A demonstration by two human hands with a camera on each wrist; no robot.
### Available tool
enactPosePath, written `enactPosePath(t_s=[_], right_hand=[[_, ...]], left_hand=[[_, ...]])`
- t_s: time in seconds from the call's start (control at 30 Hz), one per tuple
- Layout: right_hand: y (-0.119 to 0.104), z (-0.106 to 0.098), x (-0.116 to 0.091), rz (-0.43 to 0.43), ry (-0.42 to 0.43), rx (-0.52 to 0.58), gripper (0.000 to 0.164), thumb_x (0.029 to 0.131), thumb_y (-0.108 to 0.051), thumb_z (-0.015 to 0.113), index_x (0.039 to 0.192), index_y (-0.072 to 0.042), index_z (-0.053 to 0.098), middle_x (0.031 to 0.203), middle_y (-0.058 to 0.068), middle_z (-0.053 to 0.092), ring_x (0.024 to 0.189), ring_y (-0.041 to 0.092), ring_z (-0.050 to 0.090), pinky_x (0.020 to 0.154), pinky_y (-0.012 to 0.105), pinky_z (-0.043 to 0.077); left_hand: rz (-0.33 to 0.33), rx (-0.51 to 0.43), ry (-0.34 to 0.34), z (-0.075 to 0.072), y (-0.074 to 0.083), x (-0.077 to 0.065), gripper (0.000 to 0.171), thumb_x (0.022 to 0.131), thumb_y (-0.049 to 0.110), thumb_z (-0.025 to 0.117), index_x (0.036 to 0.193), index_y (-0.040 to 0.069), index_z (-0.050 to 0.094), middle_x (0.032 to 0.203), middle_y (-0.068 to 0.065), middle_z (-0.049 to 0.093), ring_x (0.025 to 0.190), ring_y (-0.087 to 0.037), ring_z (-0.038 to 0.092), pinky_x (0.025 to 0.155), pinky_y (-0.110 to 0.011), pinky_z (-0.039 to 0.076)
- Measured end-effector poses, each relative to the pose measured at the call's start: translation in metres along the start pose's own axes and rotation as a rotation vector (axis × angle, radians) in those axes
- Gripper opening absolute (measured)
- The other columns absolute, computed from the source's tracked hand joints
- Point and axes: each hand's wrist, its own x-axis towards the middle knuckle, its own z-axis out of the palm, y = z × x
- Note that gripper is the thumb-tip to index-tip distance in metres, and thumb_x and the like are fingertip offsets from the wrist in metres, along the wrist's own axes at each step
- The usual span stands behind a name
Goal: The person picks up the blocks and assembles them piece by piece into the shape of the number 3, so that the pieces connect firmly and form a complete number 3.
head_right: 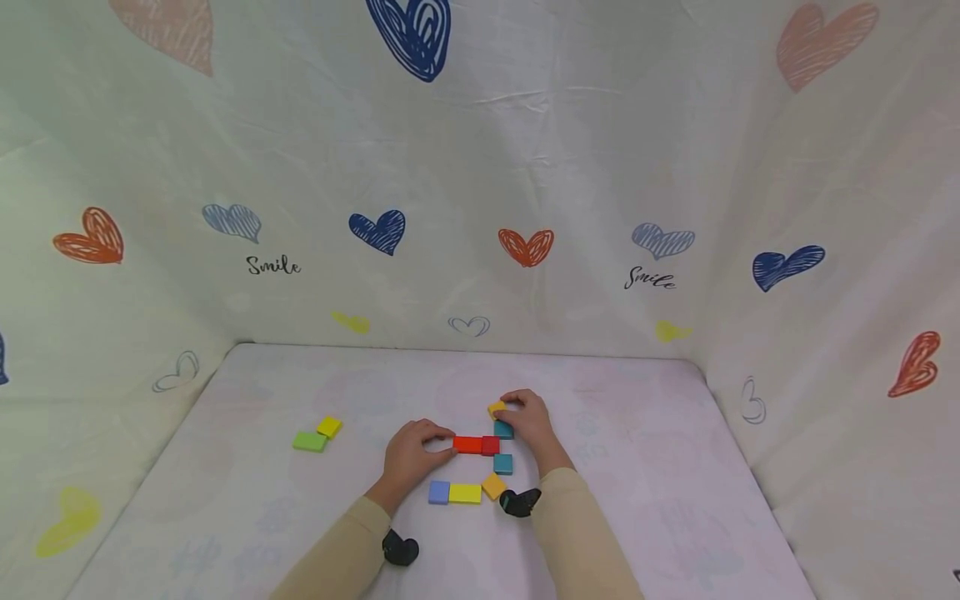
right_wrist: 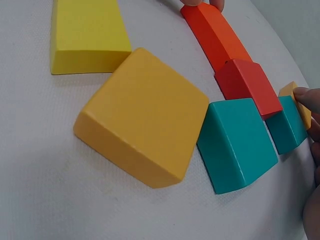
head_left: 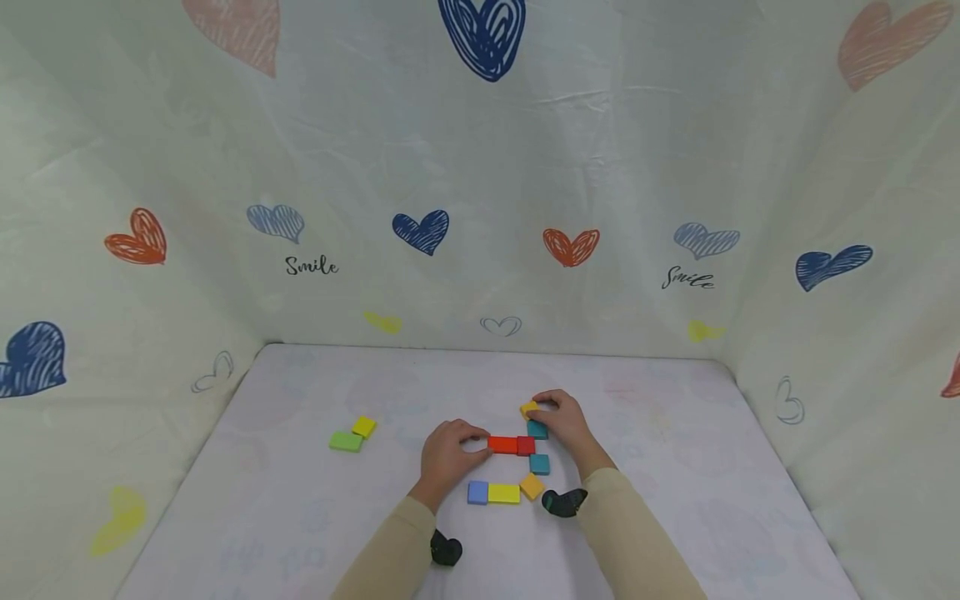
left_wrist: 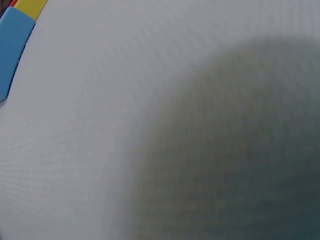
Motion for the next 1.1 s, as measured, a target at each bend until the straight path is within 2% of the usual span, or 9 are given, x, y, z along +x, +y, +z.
enactPosePath(t_s=[0.63, 1.1], right_hand=[[0.0011, 0.0004, -0.0006, -0.009, -0.007, -0.009, 0.031, 0.086, -0.016, 0.074, 0.115, -0.008, 0.068, 0.126, 0.012, 0.057, 0.121, 0.032, 0.047, 0.105, 0.051, 0.037], [0.0028, 0.0007, 0.0014, -0.020, -0.024, -0.020, 0.028, 0.088, -0.018, 0.073, 0.116, -0.013, 0.070, 0.125, 0.008, 0.058, 0.120, 0.029, 0.049, 0.103, 0.051, 0.039]], left_hand=[[-0.009, 0.021, -0.004, 0.0003, 0.0010, -0.0010, 0.024, 0.079, 0.038, 0.081, 0.101, 0.031, 0.075, 0.092, 0.016, 0.062, 0.091, -0.009, 0.055, 0.081, -0.031, 0.049], [0.018, 0.014, 0.012, 0.0032, -0.0026, 0.0001, 0.024, 0.079, 0.039, 0.081, 0.101, 0.031, 0.075, 0.091, 0.017, 0.062, 0.090, -0.009, 0.055, 0.081, -0.030, 0.049]])
